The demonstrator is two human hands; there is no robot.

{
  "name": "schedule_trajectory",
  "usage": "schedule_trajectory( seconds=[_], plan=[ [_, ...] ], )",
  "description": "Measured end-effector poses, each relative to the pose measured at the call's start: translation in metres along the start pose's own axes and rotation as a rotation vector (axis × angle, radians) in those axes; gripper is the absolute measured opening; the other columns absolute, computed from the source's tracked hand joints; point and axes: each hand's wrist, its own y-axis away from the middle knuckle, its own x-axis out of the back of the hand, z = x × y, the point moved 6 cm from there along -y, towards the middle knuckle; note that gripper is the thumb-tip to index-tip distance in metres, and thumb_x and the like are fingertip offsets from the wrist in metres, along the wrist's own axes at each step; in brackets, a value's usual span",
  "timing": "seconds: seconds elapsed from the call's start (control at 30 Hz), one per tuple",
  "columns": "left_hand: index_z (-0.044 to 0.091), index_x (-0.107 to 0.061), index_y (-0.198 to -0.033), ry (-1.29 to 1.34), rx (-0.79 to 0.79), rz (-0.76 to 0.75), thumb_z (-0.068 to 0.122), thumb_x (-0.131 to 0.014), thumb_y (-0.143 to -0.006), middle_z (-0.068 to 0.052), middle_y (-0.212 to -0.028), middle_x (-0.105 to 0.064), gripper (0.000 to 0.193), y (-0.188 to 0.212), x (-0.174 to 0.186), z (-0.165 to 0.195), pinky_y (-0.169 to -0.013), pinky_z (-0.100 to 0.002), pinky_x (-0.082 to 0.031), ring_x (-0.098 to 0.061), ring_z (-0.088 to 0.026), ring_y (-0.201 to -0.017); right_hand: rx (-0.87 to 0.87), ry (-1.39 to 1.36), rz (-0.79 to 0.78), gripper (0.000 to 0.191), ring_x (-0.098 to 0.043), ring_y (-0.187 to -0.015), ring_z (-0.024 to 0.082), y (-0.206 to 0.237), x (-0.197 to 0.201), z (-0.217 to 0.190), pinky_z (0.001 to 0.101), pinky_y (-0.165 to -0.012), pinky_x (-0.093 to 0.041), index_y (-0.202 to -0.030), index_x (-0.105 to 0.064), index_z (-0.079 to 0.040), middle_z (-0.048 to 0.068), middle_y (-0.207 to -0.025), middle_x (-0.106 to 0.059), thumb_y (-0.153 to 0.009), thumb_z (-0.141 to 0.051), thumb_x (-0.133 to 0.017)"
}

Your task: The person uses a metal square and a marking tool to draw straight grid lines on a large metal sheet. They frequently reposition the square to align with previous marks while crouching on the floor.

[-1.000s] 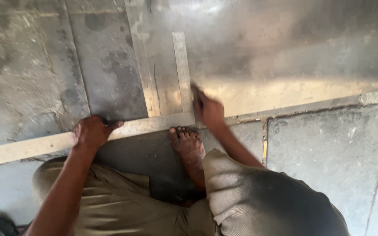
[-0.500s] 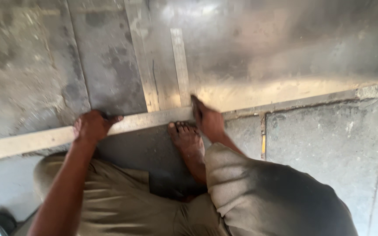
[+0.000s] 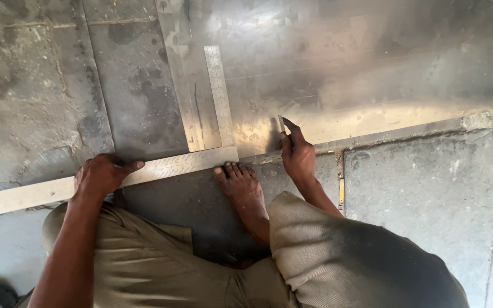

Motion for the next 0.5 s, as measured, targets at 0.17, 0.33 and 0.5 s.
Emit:
schedule_trajectory(
  seconds=[0.17, 0.33, 0.5],
  plan=[
    [0.005, -0.081, -0.115, 0.014, -0.049, 0.007, 0.078, -0.07, -0.076, -0.024, -0.114, -0.076, 0.083, -0.004, -0.001, -0.002, -0.102, -0.052, -0.051, -0.069, -0.042, -0.115, -0.067, -0.003, -0.04, 0.037, -0.069, -0.055, 0.018, 0.001, -0.005, -0.003, 0.0344, -0.05, -0.053, -0.142, -0.057, -0.006, 0.008, -0.072, -0.074, -0.105, -0.011, -0.058],
    [0.005, -0.08, -0.116, 0.01, -0.037, -0.002, 0.077, -0.07, -0.077, -0.025, -0.112, -0.076, 0.082, -0.004, 0.002, -0.005, -0.1, -0.053, -0.051, -0.068, -0.042, -0.114, -0.078, -0.049, -0.098, 0.039, -0.067, -0.053, 0.016, -0.003, -0.017, -0.01, 0.0336, -0.049, -0.051, -0.144, -0.055, -0.004, 0.008, -0.072, -0.073, -0.105, -0.009, -0.055],
    [0.007, -0.081, -0.115, 0.014, 0.014, -0.005, 0.078, -0.07, -0.077, -0.024, -0.113, -0.075, 0.082, 0.002, 0.001, -0.001, -0.1, -0.053, -0.052, -0.069, -0.042, -0.113, -0.01, -0.031, -0.103, 0.04, -0.068, -0.056, 0.016, -0.012, -0.024, -0.016, 0.033, -0.052, -0.054, -0.145, -0.054, -0.003, 0.009, -0.075, -0.074, -0.106, -0.009, -0.056]
  ],
)
